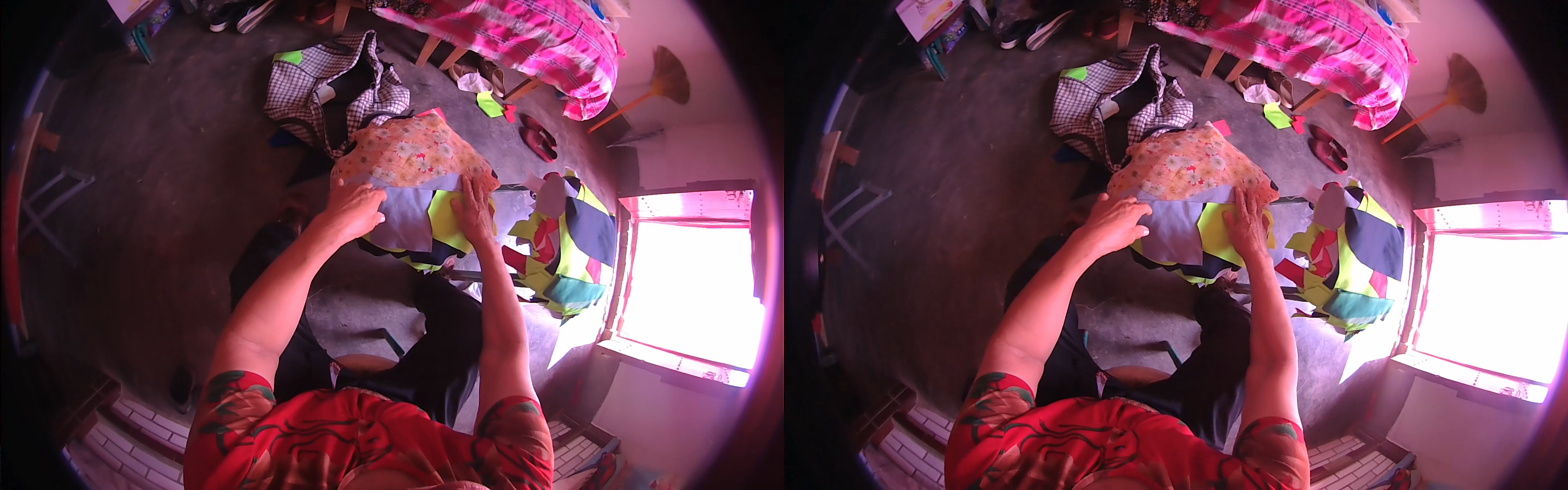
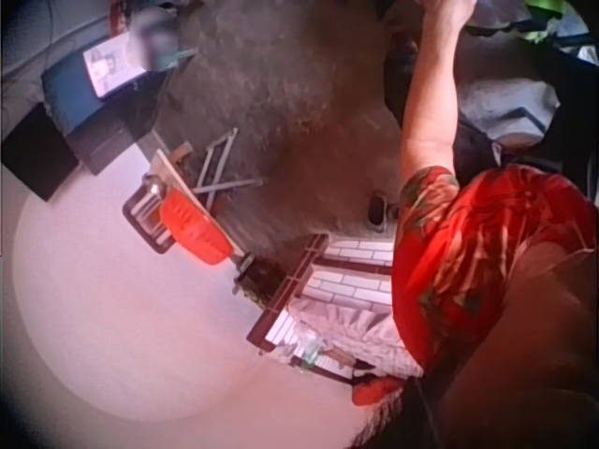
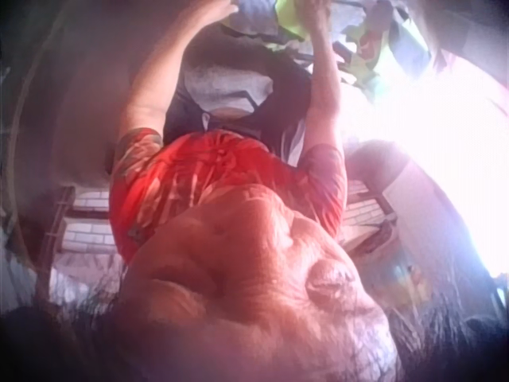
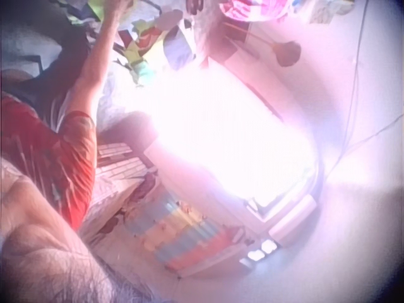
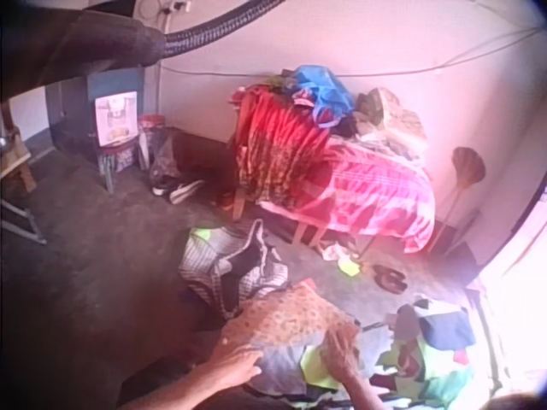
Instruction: The person sits on the floor and sorts through a pile of colorful fabric pieces, picking them up, unfolding them, and placing them into separate stacks. The person handles various fabric types and colors, organizing them by hand.
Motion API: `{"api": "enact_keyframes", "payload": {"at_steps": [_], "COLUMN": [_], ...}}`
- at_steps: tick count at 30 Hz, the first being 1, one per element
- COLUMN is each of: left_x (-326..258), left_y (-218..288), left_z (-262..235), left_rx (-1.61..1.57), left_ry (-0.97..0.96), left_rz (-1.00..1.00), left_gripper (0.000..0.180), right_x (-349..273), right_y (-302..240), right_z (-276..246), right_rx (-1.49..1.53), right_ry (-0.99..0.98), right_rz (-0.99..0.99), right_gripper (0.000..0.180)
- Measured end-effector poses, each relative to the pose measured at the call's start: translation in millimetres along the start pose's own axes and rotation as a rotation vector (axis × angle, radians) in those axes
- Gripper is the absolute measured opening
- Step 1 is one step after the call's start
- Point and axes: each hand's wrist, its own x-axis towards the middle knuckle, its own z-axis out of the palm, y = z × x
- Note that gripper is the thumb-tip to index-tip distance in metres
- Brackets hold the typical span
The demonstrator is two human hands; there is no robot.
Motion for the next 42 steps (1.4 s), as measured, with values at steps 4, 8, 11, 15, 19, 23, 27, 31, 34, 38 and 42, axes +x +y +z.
{"api": "enact_keyframes", "payload": {"at_steps": [4, 8, 11, 15, 19, 23, 27, 31, 34, 38, 42], "left_x": [-1, -2, -5, -5, -1, 1, 2, 6, 7, 7, 8], "left_y": [2, -1, -1, 1, 3, 2, 4, 5, 7, 6, 10], "left_z": [-5, 0, -2, 2, 9, 14, 14, 20, 19, 18, 20], "left_rx": [0.011, 0.013, 0.018, 0.035, 0.060, 0.062, 0.059, 0.057, 0.074, 0.071, 0.068], "left_ry": [-0.053, -0.066, -0.099, -0.096, -0.083, -0.044, -0.067, -0.051, -0.058, -0.054, -0.051], "left_rz": [-0.006, 0.032, 0.027, 0.041, 0.084, 0.128, 0.111, 0.125, 0.125, 0.134, 0.139], "left_gripper": [0.037, 0.038, 0.039, 0.040, 0.038, 0.039, 0.040, 0.040, 0.040, 0.040, 0.040], "right_x": [-4, -14, -39, -76, -80, -79, -78, -76, -77, -72, -78], "right_y": [0, -17, -41, -58, -39, -24, -30, -33, -28, 22, 93], "right_z": [-5, -25, -39, -43, -38, -30, -39, -61, -85, -121, -148], "right_rx": [-0.086, -0.064, -0.075, -0.009, 0.076, 0.084, 0.111, 0.167, 0.183, 0.120, -0.154], "right_ry": [0.095, -0.010, -0.195, -0.220, -0.315, -0.199, -0.095, 0.114, 0.381, 0.712, 0.754], "right_rz": [-0.022, 0.002, -0.006, -0.059, -0.063, 0.002, 0.044, 0.107, 0.178, 0.115, 0.296], "right_gripper": [0.065, 0.064, 0.062, 0.057, 0.056, 0.054, 0.047, 0.035, 0.033, 0.030, 0.043]}}
